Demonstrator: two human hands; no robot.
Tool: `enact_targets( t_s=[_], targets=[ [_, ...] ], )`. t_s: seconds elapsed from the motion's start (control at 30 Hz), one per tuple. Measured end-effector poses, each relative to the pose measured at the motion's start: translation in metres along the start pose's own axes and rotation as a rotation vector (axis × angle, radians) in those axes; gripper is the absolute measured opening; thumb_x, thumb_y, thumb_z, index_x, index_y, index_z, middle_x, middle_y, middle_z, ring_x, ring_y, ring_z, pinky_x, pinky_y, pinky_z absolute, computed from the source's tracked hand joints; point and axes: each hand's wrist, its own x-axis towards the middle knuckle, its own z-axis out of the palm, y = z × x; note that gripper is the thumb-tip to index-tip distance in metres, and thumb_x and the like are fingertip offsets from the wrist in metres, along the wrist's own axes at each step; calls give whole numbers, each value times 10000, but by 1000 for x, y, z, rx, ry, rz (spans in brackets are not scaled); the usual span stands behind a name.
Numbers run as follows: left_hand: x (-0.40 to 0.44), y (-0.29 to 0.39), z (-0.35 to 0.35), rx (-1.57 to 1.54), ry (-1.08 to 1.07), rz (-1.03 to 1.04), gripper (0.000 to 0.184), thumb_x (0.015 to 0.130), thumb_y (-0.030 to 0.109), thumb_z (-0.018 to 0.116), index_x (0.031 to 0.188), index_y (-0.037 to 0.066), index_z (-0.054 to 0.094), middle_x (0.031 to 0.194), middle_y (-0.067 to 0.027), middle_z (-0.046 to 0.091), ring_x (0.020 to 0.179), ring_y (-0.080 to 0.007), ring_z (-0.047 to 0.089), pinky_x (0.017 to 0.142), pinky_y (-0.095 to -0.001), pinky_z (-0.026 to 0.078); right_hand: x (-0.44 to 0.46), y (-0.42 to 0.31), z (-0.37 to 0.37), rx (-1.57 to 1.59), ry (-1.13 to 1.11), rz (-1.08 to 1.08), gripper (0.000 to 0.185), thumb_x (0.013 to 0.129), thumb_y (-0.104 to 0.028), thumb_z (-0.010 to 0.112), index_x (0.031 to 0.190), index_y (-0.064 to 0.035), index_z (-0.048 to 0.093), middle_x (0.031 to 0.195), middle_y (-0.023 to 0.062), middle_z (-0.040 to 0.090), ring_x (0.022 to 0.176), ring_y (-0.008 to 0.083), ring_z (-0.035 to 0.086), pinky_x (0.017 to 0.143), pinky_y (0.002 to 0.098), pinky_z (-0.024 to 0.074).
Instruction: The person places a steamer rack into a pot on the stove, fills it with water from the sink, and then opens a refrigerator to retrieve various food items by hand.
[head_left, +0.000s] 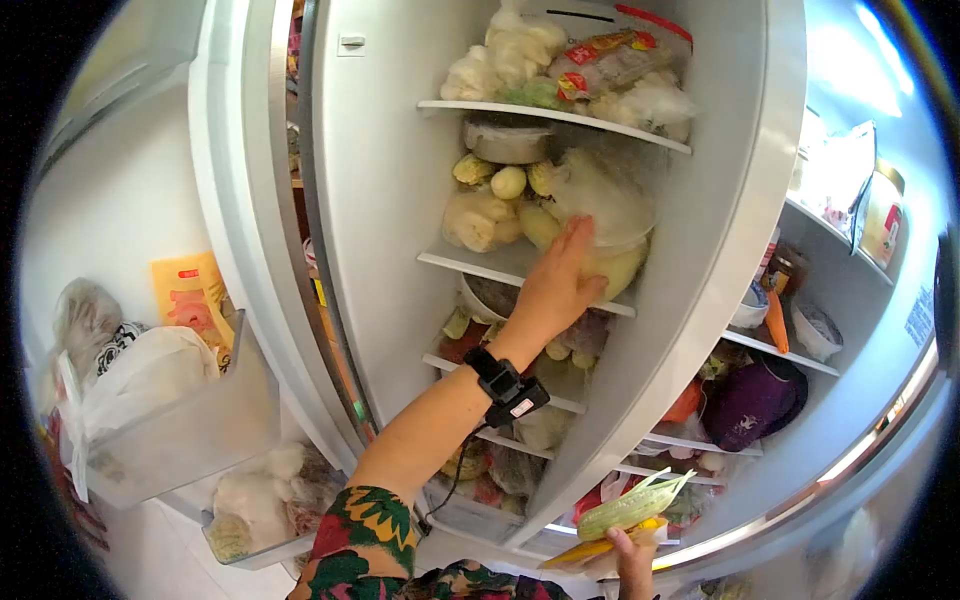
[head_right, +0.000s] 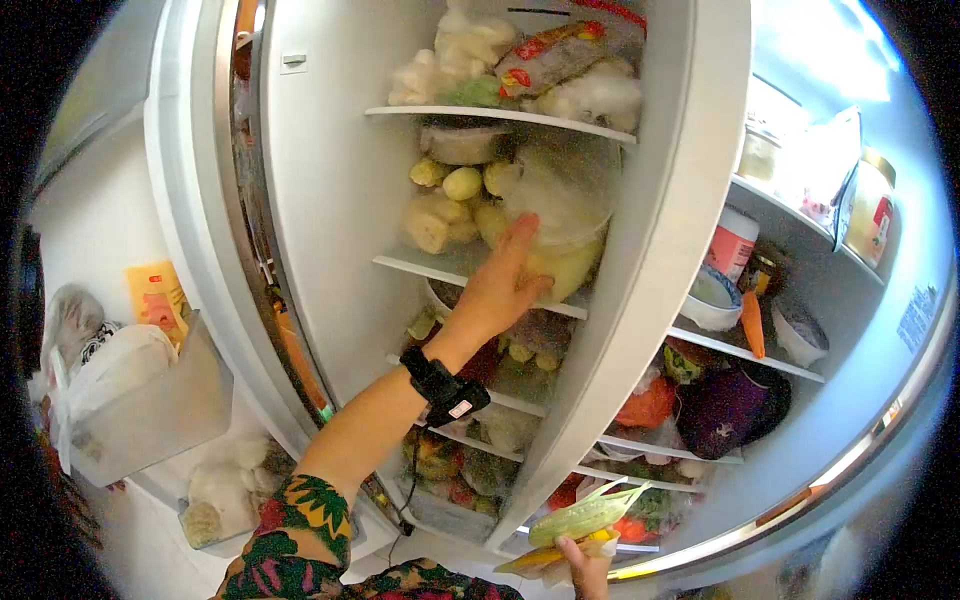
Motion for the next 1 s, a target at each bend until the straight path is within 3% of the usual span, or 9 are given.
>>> enact_targets(
  t_s=[0.07,0.17,0.23,0.27,0.37,0.5,0.57,0.8,1.0],
  targets=[
    [3,-5,-9,-336,-24,-57,513,728,89,613,1198,37,414,1252,-185,399,1166,-272,395,910,-336,365,4,23,-9,3,-6,-49,544,636,-87,667,1101,4,399,984,83,511,896,195,513,802,309,423],
    [11,-30,-30,-363,192,-302,383,765,89,556,1133,38,460,1146,-160,478,1043,-297,462,843,-355,393,2,23,-8,1,22,-141,587,624,-94,677,1108,1,359,963,86,505,879,202,511,788,314,429],
    [23,-45,-37,-177,333,-254,379,748,80,568,1113,41,475,1115,-154,493,1002,-292,477,821,-362,401,-2,14,-6,-5,77,-139,564,628,-94,674,1102,5,386,967,88,515,875,200,515,780,311,431],
    [31,-52,-39,7,471,-205,374,731,71,580,1094,44,490,1083,-149,507,961,-288,493,798,-369,408,7,10,-19,-702,-90,-447,363,720,-168,654,976,43,506,906,147,565,779,255,535,688,325,440],
    [52,-62,-44,419,510,20,422,680,71,624,1083,57,497,938,-139,556,925,-319,519,770,-381,432,4,12,-15,-423,29,-349,362,672,-104,688,951,22,493,851,101,554,744,214,523,653,323,433],
    [65,-68,-44,435,322,-47,414,660,62,627,1055,69,505,928,-160,554,895,-349,519,748,-401,437,-2,21,-22,-494,30,-321,310,690,-118,682,900,6,492,819,74,536,715,191,507,638,317,432],
    [68,-75,-43,334,324,-34,392,655,81,631,1029,78,515,916,-164,557,858,-347,535,737,-408,437,-6,31,-25,-404,84,-175,276,699,-114,678,864,-6,485,798,56,523,711,178,496,640,308,435],
    [57,-54,-58,316,471,-25,363,649,133,632,973,29,507,869,-174,550,796,-332,541,701,-396,437,-5,35,-31,-468,12,-197,325,701,-86,672,944,-9,471,844,56,523,742,166,500,633,295,438],
    [31,-57,-70,-131,831,-253,305,692,164,601,914,-8,482,849,-148,546,751,-274,530,701,-356,425,-11,15,-4,-331,44,-205,237,736,-108,620,915,-18,493,862,46,522,754,153,499,653,283,433]
  ],
)
